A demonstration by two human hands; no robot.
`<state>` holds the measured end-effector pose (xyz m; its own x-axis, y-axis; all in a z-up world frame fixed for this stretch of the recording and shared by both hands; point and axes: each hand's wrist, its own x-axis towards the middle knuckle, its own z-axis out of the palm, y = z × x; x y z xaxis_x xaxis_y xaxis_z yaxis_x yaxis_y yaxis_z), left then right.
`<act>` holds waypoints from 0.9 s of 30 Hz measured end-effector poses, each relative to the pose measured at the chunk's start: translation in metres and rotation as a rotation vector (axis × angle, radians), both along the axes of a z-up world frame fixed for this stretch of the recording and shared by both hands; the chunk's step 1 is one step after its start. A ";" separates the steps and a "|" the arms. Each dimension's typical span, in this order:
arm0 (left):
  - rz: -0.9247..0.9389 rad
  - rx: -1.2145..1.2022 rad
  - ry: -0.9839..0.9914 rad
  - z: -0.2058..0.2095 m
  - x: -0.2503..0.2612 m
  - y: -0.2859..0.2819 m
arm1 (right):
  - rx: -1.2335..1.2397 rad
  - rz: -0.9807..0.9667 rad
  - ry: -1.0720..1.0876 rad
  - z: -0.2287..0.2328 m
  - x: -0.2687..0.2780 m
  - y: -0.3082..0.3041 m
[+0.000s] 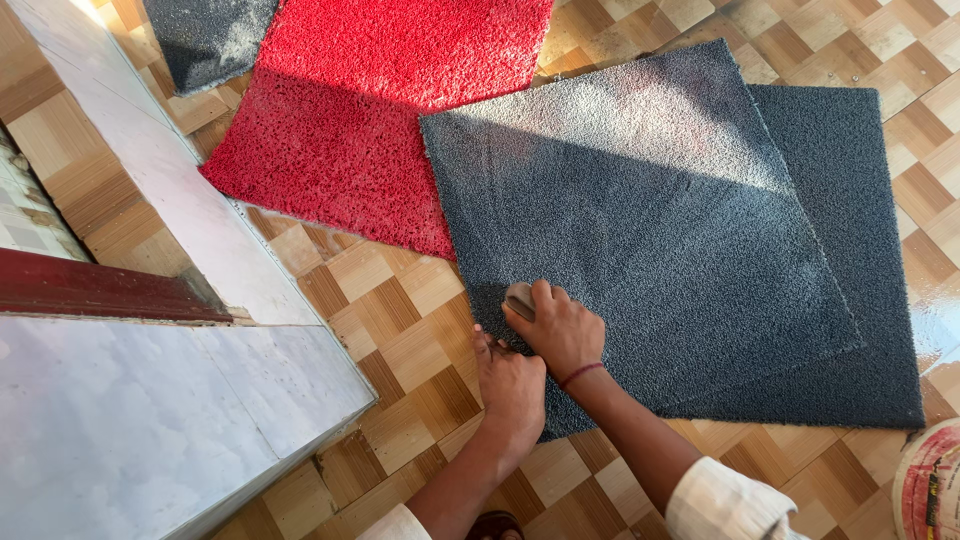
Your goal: The person scrubs several mats on the floor using a brush and soapy water from a bucket, then pours more water onto the mats.
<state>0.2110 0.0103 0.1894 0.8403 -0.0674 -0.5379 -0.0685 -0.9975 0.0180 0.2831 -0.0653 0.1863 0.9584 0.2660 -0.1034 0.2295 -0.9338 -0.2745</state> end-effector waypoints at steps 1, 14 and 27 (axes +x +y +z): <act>0.001 -0.001 0.000 0.000 0.000 -0.001 | 0.008 0.006 -0.025 -0.003 0.006 0.003; 0.093 -0.082 -0.219 -0.019 -0.005 0.000 | 0.131 -0.037 -0.286 -0.021 0.160 0.073; -0.009 0.112 -0.245 -0.016 -0.024 0.002 | 0.079 0.154 -0.155 0.015 -0.066 -0.073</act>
